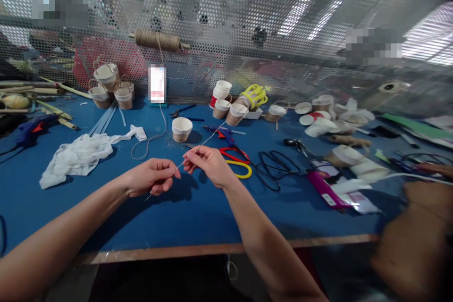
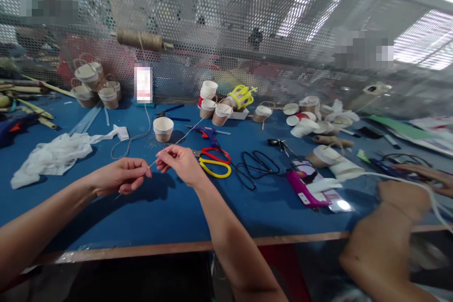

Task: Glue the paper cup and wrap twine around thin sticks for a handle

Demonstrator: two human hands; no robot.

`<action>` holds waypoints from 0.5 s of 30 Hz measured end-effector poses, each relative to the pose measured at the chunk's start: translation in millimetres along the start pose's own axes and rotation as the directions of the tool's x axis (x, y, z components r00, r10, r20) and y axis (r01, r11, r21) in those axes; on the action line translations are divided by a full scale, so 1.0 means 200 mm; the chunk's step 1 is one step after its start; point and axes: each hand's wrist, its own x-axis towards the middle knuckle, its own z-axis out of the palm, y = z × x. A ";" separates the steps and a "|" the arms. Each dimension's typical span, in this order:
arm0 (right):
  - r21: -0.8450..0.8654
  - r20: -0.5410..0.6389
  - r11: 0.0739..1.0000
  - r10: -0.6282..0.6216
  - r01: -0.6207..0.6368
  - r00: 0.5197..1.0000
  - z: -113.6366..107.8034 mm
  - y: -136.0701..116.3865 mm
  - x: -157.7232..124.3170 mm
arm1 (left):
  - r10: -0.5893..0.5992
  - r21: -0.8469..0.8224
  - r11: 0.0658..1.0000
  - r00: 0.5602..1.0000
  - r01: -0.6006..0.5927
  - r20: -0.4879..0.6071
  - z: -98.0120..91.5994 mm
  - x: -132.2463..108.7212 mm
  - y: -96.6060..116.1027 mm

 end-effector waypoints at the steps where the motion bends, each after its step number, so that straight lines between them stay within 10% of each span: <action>1: -0.008 0.027 1.000 0.016 -0.015 1.000 0.00 0.00 0.00 | 0.006 0.017 1.000 1.000 -0.006 -0.009 0.00 0.00 0.00; 15: -0.154 -0.015 0.987 -0.057 0.054 0.998 0.02 0.02 0.00 | -0.009 0.010 1.000 1.000 0.008 0.022 0.00 0.00 -0.02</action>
